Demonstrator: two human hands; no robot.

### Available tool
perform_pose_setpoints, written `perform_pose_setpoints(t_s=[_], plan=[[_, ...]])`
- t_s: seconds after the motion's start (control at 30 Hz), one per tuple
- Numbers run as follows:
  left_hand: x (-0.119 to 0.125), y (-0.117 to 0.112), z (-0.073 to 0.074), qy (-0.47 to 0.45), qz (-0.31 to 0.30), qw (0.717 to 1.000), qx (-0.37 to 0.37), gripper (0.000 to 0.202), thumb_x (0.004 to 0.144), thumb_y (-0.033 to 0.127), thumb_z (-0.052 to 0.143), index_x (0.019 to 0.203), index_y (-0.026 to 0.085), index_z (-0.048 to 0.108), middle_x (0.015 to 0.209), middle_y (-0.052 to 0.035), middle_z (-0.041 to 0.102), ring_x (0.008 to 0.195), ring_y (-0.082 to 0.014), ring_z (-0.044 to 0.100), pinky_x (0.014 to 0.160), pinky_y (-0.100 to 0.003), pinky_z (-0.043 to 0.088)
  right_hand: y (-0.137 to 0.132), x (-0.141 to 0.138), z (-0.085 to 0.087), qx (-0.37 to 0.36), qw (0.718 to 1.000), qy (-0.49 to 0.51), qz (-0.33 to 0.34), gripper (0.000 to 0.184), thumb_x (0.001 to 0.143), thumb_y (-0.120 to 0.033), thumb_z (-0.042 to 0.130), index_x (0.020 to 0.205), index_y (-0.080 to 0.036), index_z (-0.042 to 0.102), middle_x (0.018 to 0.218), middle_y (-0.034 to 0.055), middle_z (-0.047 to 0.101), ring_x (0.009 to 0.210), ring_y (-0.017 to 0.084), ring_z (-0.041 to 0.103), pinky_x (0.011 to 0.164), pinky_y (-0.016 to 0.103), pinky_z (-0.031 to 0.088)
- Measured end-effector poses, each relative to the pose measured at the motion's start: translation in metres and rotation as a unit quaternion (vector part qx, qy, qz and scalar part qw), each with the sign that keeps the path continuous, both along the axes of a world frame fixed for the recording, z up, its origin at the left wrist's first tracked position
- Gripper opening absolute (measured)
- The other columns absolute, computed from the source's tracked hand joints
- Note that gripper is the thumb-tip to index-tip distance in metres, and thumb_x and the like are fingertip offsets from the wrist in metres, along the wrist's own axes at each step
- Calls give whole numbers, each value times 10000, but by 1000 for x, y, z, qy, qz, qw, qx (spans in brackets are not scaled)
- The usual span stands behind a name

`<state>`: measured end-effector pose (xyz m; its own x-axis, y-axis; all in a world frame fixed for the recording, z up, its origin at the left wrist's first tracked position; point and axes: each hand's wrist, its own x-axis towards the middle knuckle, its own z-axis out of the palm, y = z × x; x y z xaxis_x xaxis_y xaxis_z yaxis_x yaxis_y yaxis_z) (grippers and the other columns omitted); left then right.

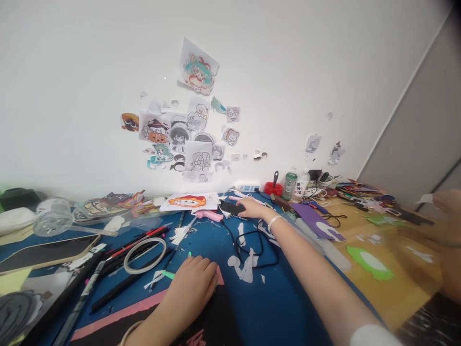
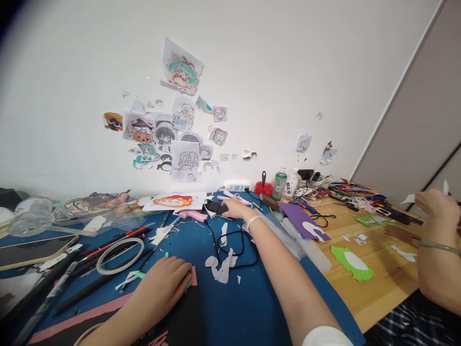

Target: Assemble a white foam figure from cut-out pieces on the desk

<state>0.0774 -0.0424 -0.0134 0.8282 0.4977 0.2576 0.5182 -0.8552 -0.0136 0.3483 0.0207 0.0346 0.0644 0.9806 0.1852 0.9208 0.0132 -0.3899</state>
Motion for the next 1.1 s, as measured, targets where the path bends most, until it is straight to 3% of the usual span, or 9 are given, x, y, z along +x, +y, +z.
perform_pose_setpoints(t_s=[0.07, 0.13, 0.33, 0.6, 0.77, 0.9, 0.97, 1.03, 1.1], plan=[[0, -1, 0, 4, 4, 1000, -3, 308, 877, 213, 294, 805, 184, 592, 751, -61, 596, 736, -211, 534, 703, -367, 378, -8, -3, -6, -20, 998, -32, 42, 185, 642, -141, 619, 809, -196, 675, 930, 26, 629, 831, 167, 555, 708, 209, 384], [0, -1, 2, 8, 9, 1000, -12, 313, 881, 222, 288, 826, 186, 594, 769, -61, 597, 752, -215, 537, 710, -371, 382, -16, -4, -16, -43, 996, -54, 59, 121, 653, -132, 617, 751, -180, 672, 837, 30, 635, 749, 160, 565, 659, 207, 380], [1, -3, 6, 10, 5, 999, -35, 300, 863, 368, 356, 937, 192, 587, 837, -70, 584, 800, -221, 536, 727, -363, 390, -17, 0, -37, -72, 993, -90, 32, 339, 669, -204, 659, 999, -150, 605, 957, 93, 607, 789, 194, 563, 606, 217, 362], [-5, -3, 8, 40, 16, 999, -27, 293, 866, 316, 347, 989, 194, 584, 874, -83, 583, 828, -226, 539, 706, -344, 393, -13, -2, -23, -118, 990, -67, 26, 50, 648, -158, 652, 681, -161, 614, 690, 3, 618, 581, 110, 530, 489, 181, 303], [-16, 4, 10, 65, 39, 997, -22, 357, 887, 246, 248, 869, 191, 601, 822, -78, 585, 759, -220, 552, 649, -344, 397, -30, -2, -8, -21, 997, -46, -59, 41, 711, -147, 555, 675, -160, 572, 692, 19, 608, 596, 119, 516, 504, 199, 282], [-28, 14, 7, 45, 61, 997, -24, 340, 866, 215, 288, 825, 186, 624, 801, -88, 596, 766, -223, 558, 680, -351, 409, -54, -3, 13, 71, 988, -19, -134, 39, 734, -165, 499, 708, -162, 528, 733, 35, 601, 663, 141, 527, 543, 209, 311], [-32, 17, 6, -2, 66, 997, -31, 338, 858, 222, 302, 845, 180, 637, 833, -99, 610, 810, -240, 554, 741, -390, 407, -70, -17, 18, 121, 981, 28, -148, 52, 757, -211, 469, 758, -172, 503, 777, 24, 600, 693, 134, 532, 575, 206, 349], [-33, 17, 7, -83, 73, 991, -78, 319, 842, 311, 360, 927, 174, 635, 934, -115, 621, 905, -267, 541, 826, -431, 387, -87, -42, 15, 174, 946, 251, -106, 100, 717, -263, 515, 718, -172, 473, 660, 1, 574, 592, 117, 515, 543, 203, 376], [-30, 14, 9, -184, 86, 961, -189, 375, 796, 424, 424, 1016, 184, 608, 1036, -111, 615, 992, -275, 525, 884, -424, 377, -102, -75, 5, 131, 895, 422, -59, 127, 679, -280, 530, 721, -174, 473, 575, -24, 548, 485, 100, 476, 477, 201, 373]])
